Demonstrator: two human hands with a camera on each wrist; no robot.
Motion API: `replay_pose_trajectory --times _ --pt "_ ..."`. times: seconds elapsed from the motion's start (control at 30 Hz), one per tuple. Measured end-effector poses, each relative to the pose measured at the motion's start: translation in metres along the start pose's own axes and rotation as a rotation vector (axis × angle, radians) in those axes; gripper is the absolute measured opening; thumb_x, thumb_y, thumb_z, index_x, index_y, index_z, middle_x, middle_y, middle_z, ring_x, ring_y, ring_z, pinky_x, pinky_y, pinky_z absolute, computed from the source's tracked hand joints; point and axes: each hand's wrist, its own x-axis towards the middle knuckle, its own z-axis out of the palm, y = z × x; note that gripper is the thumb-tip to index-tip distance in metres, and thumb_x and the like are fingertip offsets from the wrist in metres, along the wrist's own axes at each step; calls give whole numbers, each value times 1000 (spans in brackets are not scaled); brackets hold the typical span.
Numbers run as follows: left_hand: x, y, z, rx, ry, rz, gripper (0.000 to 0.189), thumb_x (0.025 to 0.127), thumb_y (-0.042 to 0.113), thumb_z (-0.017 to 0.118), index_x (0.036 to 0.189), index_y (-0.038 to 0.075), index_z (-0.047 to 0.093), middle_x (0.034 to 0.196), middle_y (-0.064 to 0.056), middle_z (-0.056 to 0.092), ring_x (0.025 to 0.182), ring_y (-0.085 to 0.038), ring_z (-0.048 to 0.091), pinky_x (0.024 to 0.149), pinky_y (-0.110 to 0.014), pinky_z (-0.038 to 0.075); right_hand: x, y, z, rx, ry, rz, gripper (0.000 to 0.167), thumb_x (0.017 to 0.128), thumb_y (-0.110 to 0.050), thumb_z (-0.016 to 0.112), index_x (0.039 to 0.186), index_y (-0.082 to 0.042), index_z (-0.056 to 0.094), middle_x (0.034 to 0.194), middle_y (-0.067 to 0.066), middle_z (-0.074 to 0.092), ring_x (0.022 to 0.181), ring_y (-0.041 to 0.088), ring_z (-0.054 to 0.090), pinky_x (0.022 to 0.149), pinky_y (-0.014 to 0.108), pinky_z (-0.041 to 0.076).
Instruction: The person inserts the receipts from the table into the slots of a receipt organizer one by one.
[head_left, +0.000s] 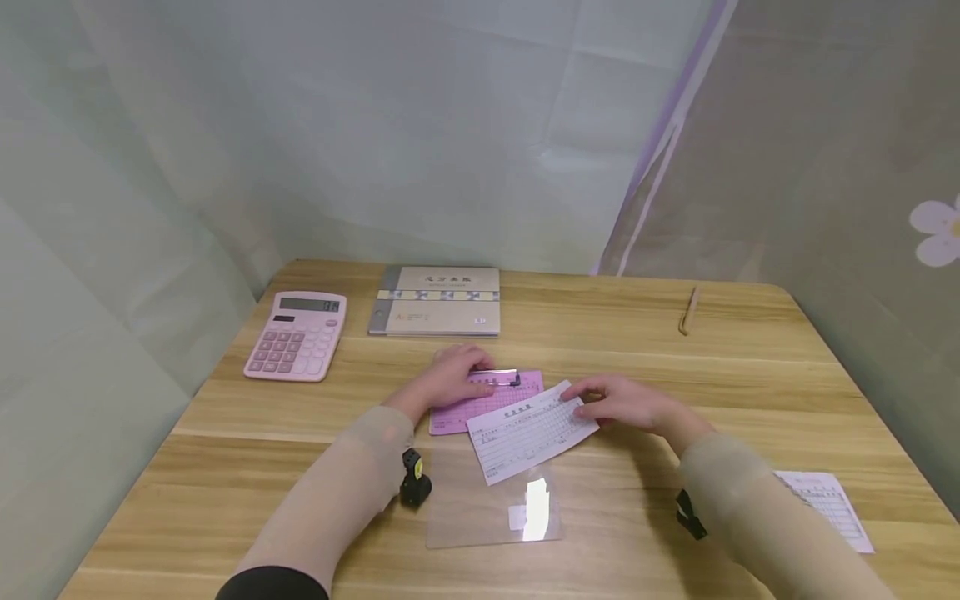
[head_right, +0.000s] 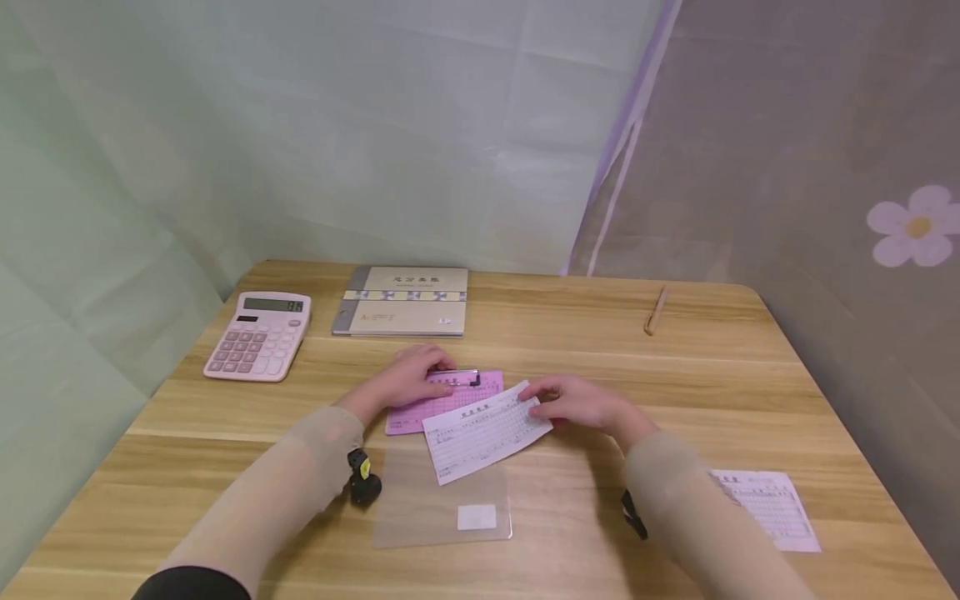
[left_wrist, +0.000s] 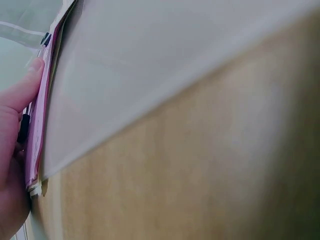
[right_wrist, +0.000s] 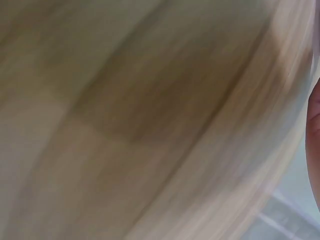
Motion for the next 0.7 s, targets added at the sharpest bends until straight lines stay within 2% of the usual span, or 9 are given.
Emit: replay_pose_trajectory --times 0.17,0.3,0.6,0.7 --pt "0 1 -1 -3 -5 2 40 82 41 70 112 17 61 111 3 56 108 -18 49 98 -41 29 12 -12 11 -5 -25 -12 32 88 -19 64 118 -11 63 105 8 60 73 17 55 62 27 45" --pt "1 1 -1 -1 -10 7 40 81 42 69 112 18 61 110 4 57 106 -17 49 97 -41 29 19 -20 20 -39 -8 -12 30 87 -16 64 117 -11 63 98 6 60 68 15 54 61 27 44" --pt "1 1 -2 -20 -17 -2 40 79 35 69 113 17 60 108 3 56 105 -18 48 95 -42 29 32 -29 33 -92 31 -14 25 88 -14 63 112 -9 64 91 3 60 73 16 54 62 29 45" --pt "2 1 1 5 -3 -12 40 79 38 68 113 18 60 109 4 56 105 -18 48 95 -42 29 33 -28 35 -125 50 -31 25 88 -15 64 113 -11 64 94 2 60 78 16 54 67 30 44"
